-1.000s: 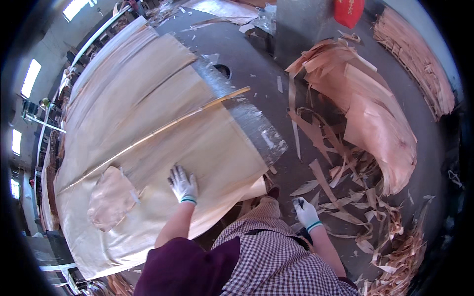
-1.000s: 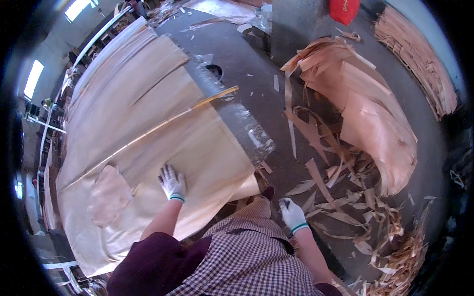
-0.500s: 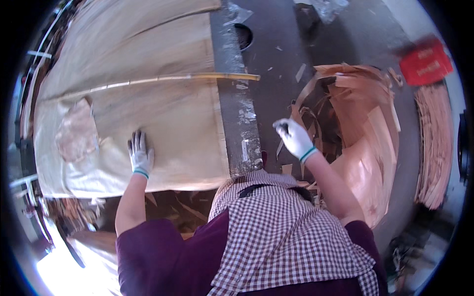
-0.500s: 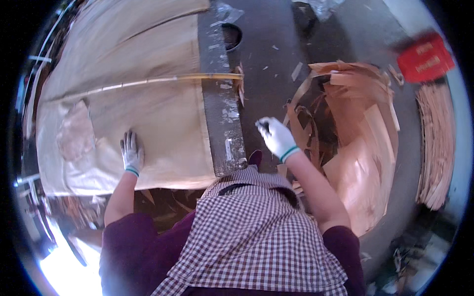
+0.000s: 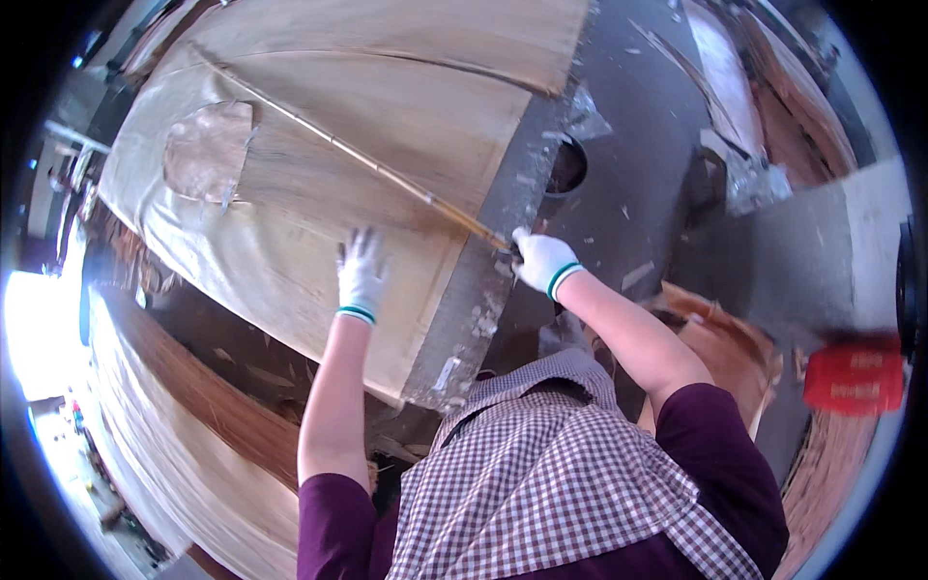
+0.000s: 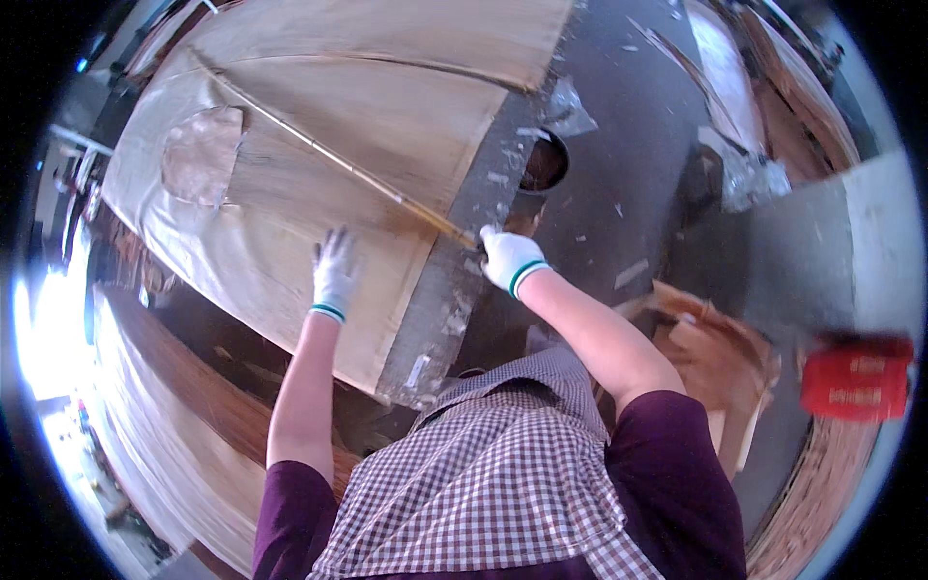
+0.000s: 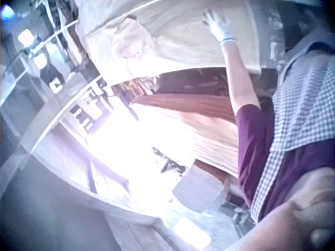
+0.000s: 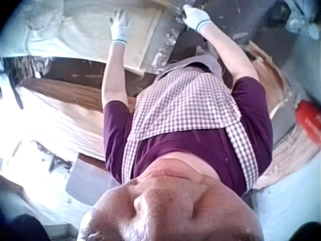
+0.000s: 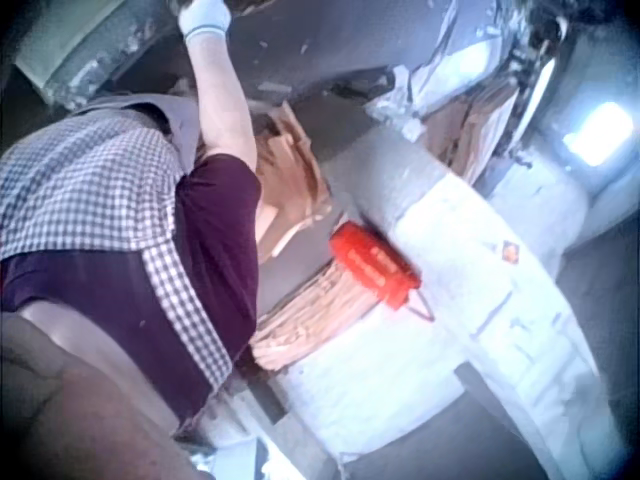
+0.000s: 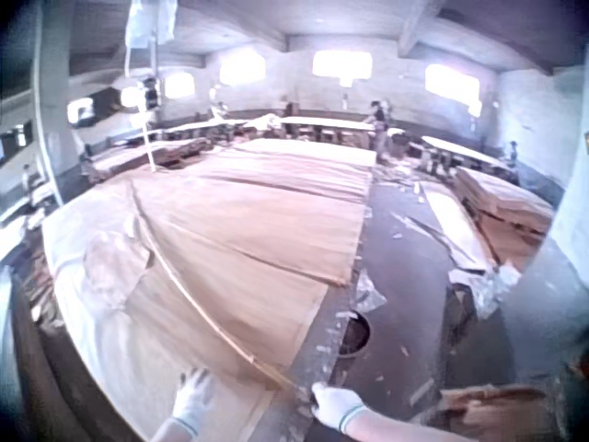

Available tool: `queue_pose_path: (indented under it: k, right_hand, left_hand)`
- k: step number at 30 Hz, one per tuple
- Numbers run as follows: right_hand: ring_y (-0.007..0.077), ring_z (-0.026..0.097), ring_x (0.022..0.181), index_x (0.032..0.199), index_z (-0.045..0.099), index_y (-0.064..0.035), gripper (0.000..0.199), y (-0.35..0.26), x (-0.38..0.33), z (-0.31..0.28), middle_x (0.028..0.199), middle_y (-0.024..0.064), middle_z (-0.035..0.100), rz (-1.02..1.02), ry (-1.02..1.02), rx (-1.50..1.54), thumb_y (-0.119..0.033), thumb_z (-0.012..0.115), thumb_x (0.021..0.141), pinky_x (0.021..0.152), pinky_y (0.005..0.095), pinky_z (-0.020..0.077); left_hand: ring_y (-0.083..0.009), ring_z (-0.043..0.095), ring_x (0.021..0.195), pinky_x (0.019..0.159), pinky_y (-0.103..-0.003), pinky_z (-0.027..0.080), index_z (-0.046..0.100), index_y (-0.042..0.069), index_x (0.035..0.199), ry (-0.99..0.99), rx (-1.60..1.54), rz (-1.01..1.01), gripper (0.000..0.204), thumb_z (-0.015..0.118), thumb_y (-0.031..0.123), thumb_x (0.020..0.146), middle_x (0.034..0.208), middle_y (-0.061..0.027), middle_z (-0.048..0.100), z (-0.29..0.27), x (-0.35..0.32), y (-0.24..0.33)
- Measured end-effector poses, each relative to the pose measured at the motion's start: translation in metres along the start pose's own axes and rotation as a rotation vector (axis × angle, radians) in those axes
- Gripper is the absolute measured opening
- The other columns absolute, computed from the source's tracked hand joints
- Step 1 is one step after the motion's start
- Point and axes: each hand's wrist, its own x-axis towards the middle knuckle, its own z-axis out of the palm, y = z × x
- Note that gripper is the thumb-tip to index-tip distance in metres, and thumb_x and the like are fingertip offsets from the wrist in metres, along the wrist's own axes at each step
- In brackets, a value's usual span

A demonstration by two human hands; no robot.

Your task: The person uses a knife to trim a wood veneer sheet, peels off the excess strips, and stacks the sheet onto a large pile of similar wood veneers.

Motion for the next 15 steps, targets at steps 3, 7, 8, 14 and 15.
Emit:
queue_pose_path:
  k: [3,7,8,14,15]
  right_hand:
    - [0.0358,0.064,0.086,0.095,0.06,-0.0028,0.031,0.012,0.0,-0.041,0.089,0.0201,0.066,-0.206,-0.11,0.062,-0.029,0.058,0.079,0.076,0.0458,0.0494]
    - [0.0383,0.061,0.078,0.093,0.06,-0.0038,0.025,0.065,0.013,-0.075,0.08,0.0213,0.063,-0.297,-0.038,0.438,-0.025,0.058,0.079,0.069,0.0435,0.0474]
    - [0.0181,0.054,0.061,0.083,0.056,0.0,0.016,0.074,0.009,-0.091,0.065,0.0131,0.053,-0.317,-0.012,0.663,-0.015,0.061,0.08,0.061,0.0329,0.0439]
    - [0.0085,0.046,0.063,0.084,0.058,-0.0002,0.009,0.208,-0.014,-0.155,0.068,0.0027,0.05,-0.366,0.019,0.773,-0.007,0.065,0.081,0.06,0.0262,0.0429]
    - [0.0079,0.047,0.063,0.085,0.059,-0.0005,0.01,0.223,-0.018,-0.168,0.07,0.0006,0.051,-0.235,-0.013,0.845,-0.007,0.066,0.081,0.06,0.0255,0.0428]
  left_hand:
    - [-0.0334,0.025,0.138,0.114,-0.051,0.014,0.05,0.012,0.131,0.006,-0.046,-0.034,0.051,0.06,0.029,0.084,0.146,-0.0101,0.036,0.004,0.02,0.082]
    - [-0.0348,0.023,0.139,0.114,-0.052,0.012,0.042,0.009,0.137,0.035,-0.093,-0.203,0.06,0.06,0.032,0.084,0.148,-0.0135,0.032,0.021,0.086,0.168]
    - [-0.0348,0.021,0.14,0.114,-0.052,0.011,0.039,0.009,0.139,0.063,-0.116,-0.261,0.064,0.06,0.034,0.084,0.149,-0.014,0.03,0.025,0.108,0.185]
    - [-0.035,0.018,0.141,0.113,-0.054,0.013,0.03,0.013,0.145,-0.133,0.157,-0.511,0.077,0.056,0.051,0.084,0.153,-0.0137,0.02,0.032,0.201,0.244]
    - [-0.0336,0.02,0.14,0.113,-0.054,0.014,0.035,0.013,0.142,-0.148,0.134,-0.507,0.07,0.055,0.049,0.085,0.152,-0.0127,0.023,0.031,0.207,0.243]
